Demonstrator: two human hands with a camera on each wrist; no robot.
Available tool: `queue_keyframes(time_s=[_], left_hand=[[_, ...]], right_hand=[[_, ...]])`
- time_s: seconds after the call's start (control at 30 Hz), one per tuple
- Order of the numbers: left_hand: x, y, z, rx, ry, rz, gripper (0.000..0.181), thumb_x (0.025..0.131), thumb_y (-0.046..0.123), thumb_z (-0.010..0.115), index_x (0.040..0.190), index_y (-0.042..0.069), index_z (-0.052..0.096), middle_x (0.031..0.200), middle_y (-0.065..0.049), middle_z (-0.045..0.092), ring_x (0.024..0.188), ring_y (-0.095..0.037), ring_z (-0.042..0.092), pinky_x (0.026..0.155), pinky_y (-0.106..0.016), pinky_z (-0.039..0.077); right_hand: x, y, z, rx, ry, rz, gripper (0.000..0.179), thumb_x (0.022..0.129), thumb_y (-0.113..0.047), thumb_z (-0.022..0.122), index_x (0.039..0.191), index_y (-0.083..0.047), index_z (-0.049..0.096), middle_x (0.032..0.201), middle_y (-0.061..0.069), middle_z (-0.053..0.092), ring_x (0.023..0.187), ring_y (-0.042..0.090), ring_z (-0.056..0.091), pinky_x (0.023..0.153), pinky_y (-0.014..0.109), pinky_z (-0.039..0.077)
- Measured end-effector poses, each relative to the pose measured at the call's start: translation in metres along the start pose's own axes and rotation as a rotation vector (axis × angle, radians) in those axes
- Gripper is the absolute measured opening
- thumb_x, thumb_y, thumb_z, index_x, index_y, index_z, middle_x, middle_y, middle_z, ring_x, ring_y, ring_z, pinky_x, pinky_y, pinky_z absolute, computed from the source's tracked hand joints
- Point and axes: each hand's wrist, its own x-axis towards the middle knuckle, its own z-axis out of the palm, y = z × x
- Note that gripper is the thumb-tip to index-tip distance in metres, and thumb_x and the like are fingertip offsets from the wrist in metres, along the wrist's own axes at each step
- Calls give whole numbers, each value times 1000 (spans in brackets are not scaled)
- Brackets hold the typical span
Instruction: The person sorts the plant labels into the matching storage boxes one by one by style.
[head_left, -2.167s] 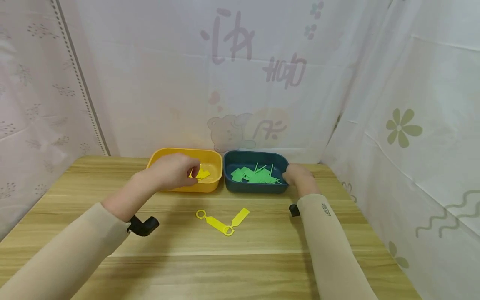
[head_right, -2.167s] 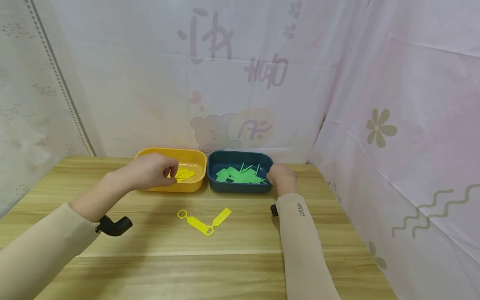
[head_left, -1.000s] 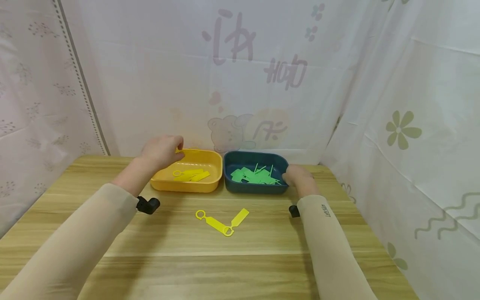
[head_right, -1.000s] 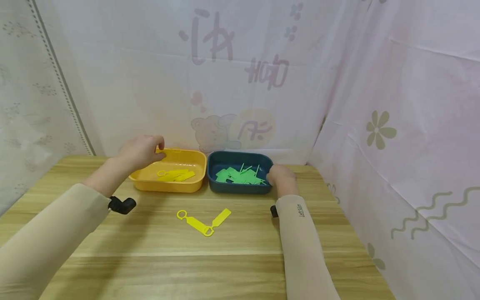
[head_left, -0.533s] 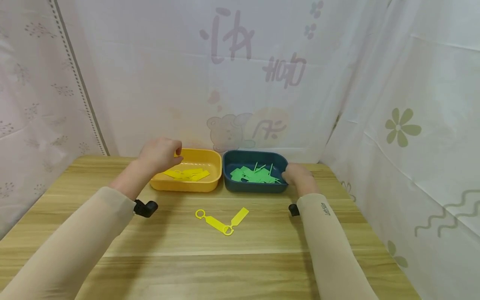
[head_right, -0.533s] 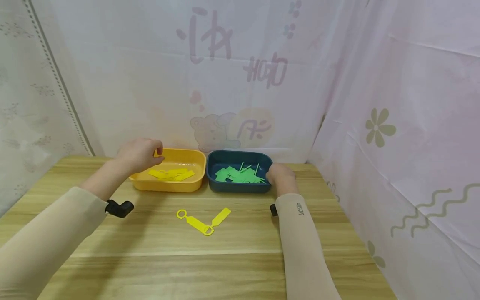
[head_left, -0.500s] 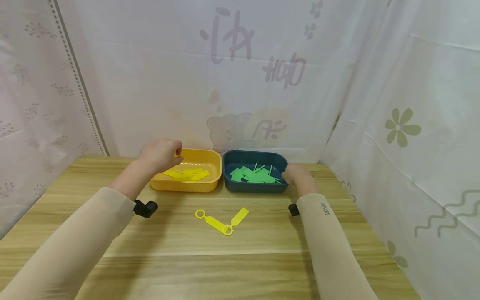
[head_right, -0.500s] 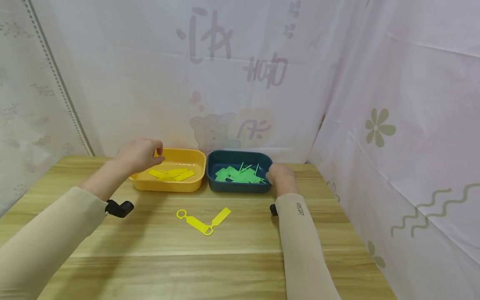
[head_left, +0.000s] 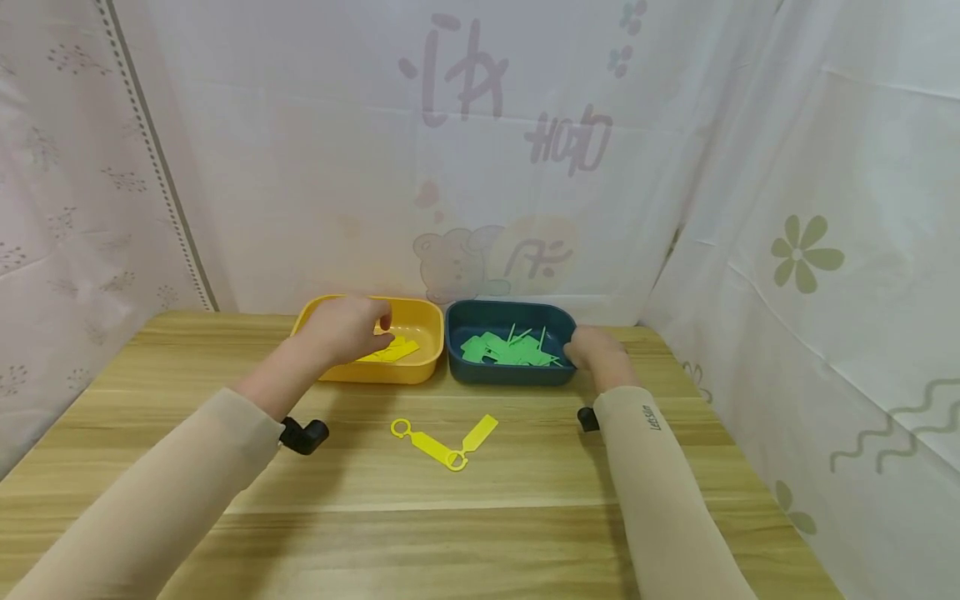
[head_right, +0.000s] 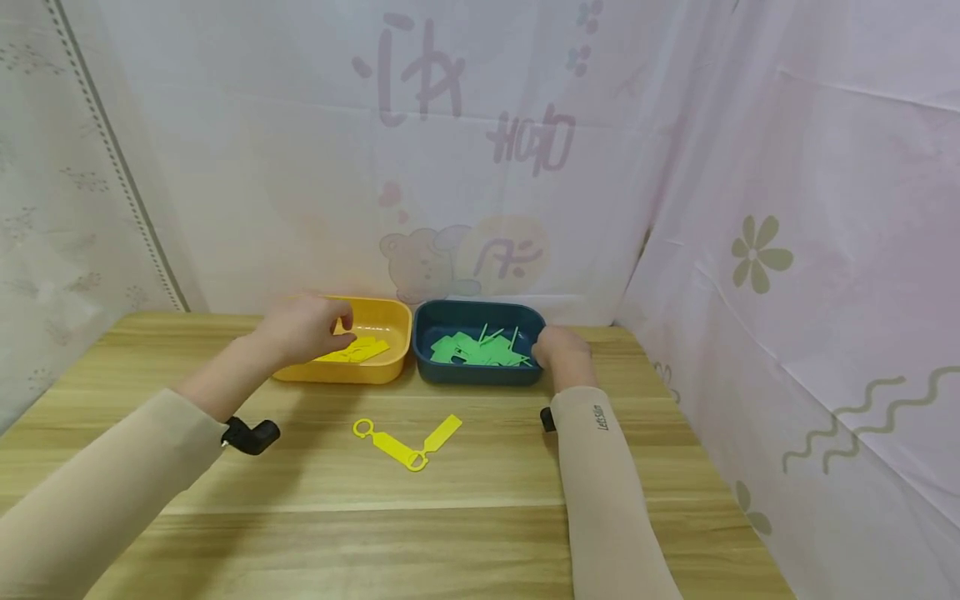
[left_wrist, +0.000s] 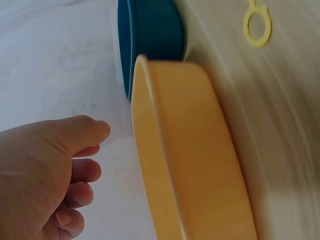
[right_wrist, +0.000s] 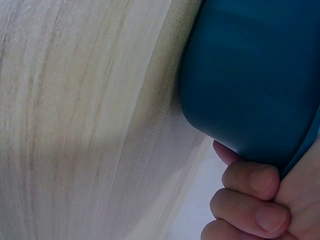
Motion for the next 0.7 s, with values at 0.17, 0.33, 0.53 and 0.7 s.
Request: queue_keyframes(time_s=[0.17, 0.33, 0.53, 0.7], left_hand=[[1, 21, 5, -48, -58, 39, 23, 100, 30, 82, 113, 12, 76, 101, -3, 78, 79, -20, 65, 72, -36, 56], [0, 45, 12, -48, -108, 117, 19, 100, 30, 82, 109, 15, 76, 92, 0, 73, 77, -19, 61, 70, -31, 53], [-7, 73, 26, -55, -205, 206, 16, 99, 31, 84, 105, 18, 77, 88, 4, 71, 74, -14, 60, 69, -30, 52], [-13, 89, 41, -94, -303, 241, 27, 97, 39, 86, 113, 19, 79, 84, 7, 69, 73, -14, 60, 70, -32, 52]], right_hand=[[-1, 0, 0, -1, 8, 0, 49, 111, -25, 46, 141, 9, 63, 150, 30, 61, 132, 44, 62, 115, 65, 49], [-1, -1, 0, -4, 6, -3, 48, 111, -25, 47, 140, 9, 63, 149, 30, 62, 130, 43, 62, 114, 64, 50], [29, 16, 10, 0, -8, -6, 47, 109, -31, 52, 137, 5, 68, 145, 26, 66, 126, 43, 64, 110, 63, 53], [34, 19, 10, 4, -15, -5, 47, 109, -32, 55, 136, 3, 69, 146, 26, 66, 128, 43, 64, 108, 64, 54]])
